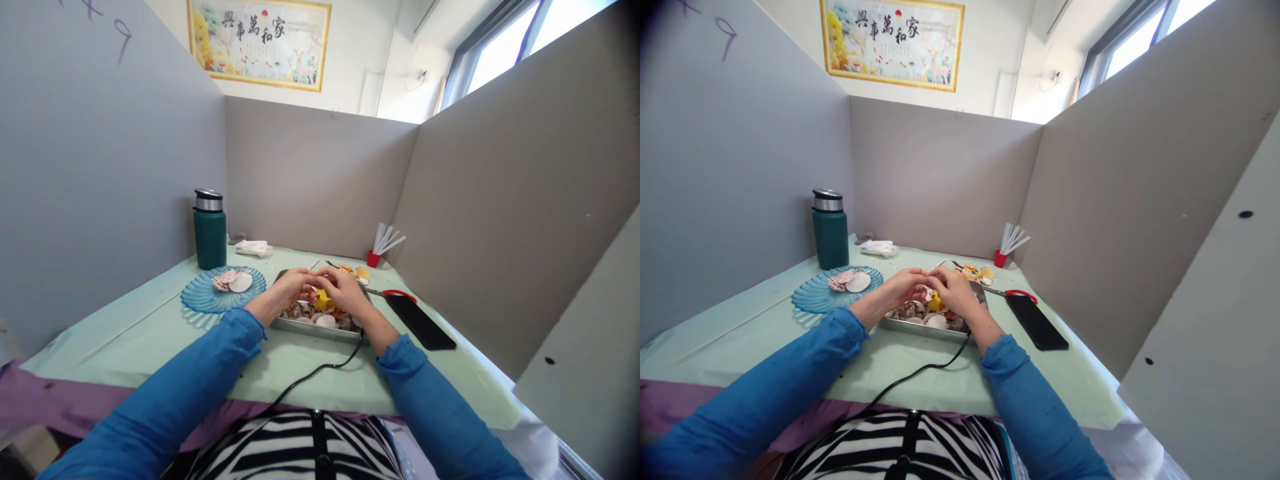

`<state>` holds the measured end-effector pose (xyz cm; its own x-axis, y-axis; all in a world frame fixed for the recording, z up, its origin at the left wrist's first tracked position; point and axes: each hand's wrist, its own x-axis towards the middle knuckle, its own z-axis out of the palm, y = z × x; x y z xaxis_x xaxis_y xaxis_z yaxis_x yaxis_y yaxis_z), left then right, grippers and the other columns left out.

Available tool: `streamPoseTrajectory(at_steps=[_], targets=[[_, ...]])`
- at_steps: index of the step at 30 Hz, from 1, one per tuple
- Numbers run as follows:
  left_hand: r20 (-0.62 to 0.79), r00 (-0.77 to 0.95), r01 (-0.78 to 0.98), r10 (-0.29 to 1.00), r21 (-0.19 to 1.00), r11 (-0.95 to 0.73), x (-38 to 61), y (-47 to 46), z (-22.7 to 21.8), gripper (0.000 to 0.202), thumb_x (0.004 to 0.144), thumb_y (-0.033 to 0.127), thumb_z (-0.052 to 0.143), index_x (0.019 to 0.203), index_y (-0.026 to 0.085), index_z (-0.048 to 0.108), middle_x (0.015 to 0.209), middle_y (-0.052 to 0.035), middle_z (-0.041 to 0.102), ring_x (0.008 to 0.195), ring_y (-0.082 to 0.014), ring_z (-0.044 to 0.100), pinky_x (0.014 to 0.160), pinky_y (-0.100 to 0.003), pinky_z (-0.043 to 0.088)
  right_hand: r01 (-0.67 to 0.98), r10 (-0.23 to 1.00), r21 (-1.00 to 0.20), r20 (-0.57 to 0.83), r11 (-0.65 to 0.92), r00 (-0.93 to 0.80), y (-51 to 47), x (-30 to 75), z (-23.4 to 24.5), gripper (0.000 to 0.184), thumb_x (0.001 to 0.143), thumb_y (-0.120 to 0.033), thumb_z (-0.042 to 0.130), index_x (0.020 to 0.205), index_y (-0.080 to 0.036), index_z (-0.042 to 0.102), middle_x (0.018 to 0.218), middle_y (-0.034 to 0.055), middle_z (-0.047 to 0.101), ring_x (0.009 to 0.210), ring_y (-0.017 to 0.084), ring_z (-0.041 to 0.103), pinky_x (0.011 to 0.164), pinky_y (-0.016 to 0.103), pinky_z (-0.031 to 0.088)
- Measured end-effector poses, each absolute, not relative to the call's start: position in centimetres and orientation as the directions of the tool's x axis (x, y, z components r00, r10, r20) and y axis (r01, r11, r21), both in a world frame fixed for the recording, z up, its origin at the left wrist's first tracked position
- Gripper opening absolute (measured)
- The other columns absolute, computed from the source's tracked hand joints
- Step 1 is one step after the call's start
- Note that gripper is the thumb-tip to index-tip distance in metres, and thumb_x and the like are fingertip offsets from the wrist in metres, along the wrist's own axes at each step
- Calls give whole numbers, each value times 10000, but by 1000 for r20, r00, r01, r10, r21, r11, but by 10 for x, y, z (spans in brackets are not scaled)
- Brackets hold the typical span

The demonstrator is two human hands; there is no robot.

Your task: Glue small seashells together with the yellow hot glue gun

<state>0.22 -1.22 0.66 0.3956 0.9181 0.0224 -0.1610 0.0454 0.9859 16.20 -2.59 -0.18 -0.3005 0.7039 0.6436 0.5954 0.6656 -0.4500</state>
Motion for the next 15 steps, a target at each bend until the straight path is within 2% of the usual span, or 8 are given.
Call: streamPoseTrajectory(at_steps=[15], targets=[[22,389,-145,921,989,38,2,-13,7,194,704,119,667,842,140,532,600,9,568,456,-107,558,532,-269,508,591,709,-454,631,667,-315,-26,162,-3,222,898,-331,489,952,-192,654,605,-16,600,556,119,506,567,224,353]])
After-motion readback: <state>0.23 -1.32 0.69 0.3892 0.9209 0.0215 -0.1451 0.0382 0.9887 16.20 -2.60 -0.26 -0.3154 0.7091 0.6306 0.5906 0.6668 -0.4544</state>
